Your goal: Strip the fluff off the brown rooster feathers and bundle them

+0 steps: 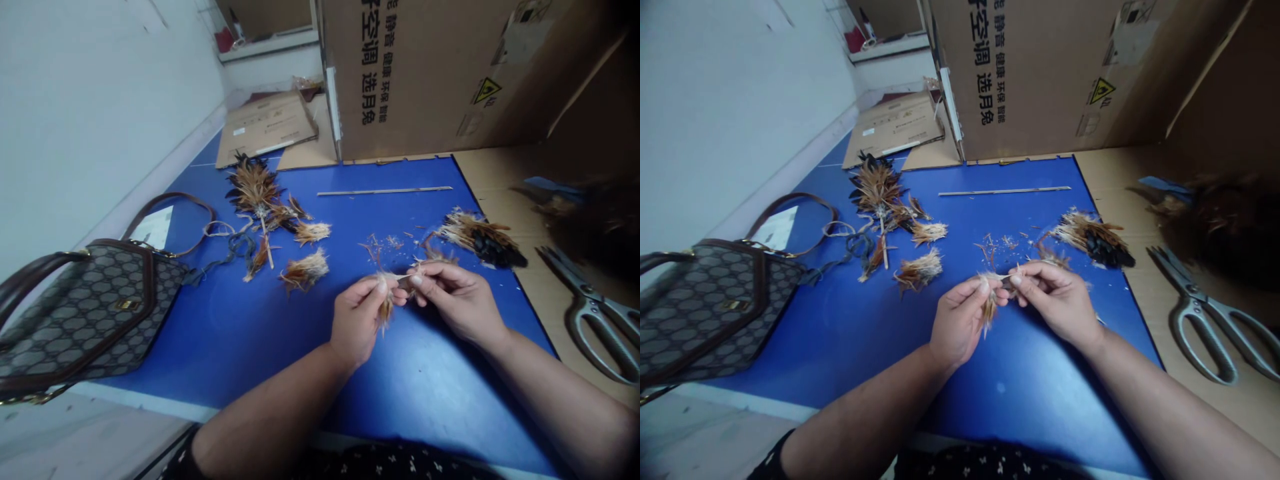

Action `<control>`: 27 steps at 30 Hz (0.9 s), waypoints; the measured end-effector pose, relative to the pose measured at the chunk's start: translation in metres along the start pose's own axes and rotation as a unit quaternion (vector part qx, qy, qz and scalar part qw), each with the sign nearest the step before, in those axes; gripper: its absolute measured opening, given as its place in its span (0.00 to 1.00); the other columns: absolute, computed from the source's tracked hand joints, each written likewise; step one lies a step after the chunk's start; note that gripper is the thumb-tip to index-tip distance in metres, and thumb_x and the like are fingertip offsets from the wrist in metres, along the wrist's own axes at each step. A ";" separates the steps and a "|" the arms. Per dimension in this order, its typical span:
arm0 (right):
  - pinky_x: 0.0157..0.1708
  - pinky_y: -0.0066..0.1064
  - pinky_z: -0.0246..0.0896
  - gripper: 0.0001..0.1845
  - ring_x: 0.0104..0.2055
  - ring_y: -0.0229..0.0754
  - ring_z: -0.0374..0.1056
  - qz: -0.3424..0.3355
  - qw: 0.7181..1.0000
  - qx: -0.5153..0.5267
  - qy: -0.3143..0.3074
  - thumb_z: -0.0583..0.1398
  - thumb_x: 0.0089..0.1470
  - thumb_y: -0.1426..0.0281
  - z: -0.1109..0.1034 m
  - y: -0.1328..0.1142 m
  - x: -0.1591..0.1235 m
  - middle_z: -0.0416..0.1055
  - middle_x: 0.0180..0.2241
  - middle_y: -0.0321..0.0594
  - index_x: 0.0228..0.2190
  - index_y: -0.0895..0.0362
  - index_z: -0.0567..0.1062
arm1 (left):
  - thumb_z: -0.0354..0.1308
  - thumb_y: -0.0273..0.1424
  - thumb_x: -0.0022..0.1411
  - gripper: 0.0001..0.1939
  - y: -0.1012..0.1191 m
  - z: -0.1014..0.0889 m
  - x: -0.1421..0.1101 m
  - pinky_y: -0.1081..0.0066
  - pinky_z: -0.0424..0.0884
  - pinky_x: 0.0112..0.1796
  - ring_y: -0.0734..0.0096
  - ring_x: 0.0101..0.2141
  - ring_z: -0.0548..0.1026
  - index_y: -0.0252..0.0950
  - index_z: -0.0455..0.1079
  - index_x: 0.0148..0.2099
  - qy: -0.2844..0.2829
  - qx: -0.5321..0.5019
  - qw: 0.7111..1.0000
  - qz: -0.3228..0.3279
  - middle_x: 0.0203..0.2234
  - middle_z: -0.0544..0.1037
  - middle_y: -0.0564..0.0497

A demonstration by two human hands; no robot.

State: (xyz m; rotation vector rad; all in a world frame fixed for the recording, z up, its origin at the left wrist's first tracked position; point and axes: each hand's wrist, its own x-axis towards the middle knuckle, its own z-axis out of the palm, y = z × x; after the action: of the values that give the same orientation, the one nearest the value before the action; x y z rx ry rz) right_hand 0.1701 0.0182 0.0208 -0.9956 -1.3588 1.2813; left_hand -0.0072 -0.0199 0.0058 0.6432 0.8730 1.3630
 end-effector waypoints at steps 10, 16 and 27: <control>0.27 0.29 0.70 0.11 0.24 0.35 0.69 -0.005 0.999 -0.045 0.014 0.71 0.60 0.59 0.002 -0.003 0.001 0.80 0.29 0.39 0.38 0.54 0.83 | 0.67 0.40 0.68 0.13 -0.003 -0.005 0.002 0.61 0.79 0.46 0.63 0.40 0.82 0.35 0.84 0.43 0.036 0.102 0.993 0.055 0.44 0.82 0.42; 0.25 0.29 0.69 0.12 0.24 0.35 0.68 -0.003 0.995 -0.095 -0.024 0.69 0.62 0.58 0.007 -0.008 0.000 0.78 0.28 0.39 0.35 0.54 0.83 | 0.63 0.38 0.71 0.12 0.017 -0.003 -0.002 0.60 0.74 0.55 0.57 0.51 0.79 0.38 0.85 0.41 0.061 0.262 0.953 0.140 0.50 0.82 0.42; 0.32 0.33 0.71 0.04 0.29 0.38 0.72 -0.102 0.980 -0.160 -0.055 0.67 0.65 0.67 0.008 -0.004 -0.006 0.79 0.34 0.39 0.39 0.50 0.84 | 0.61 0.40 0.71 0.16 0.010 0.001 -0.005 0.69 0.72 0.38 0.70 0.29 0.75 0.34 0.80 0.37 -0.002 0.238 0.971 0.028 0.27 0.80 0.48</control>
State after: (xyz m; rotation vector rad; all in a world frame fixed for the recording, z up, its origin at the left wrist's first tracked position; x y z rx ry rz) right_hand 0.1635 0.0109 0.0241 -0.9793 -1.7438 0.9953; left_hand -0.0119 -0.0236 0.0154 1.0426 1.2001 1.2050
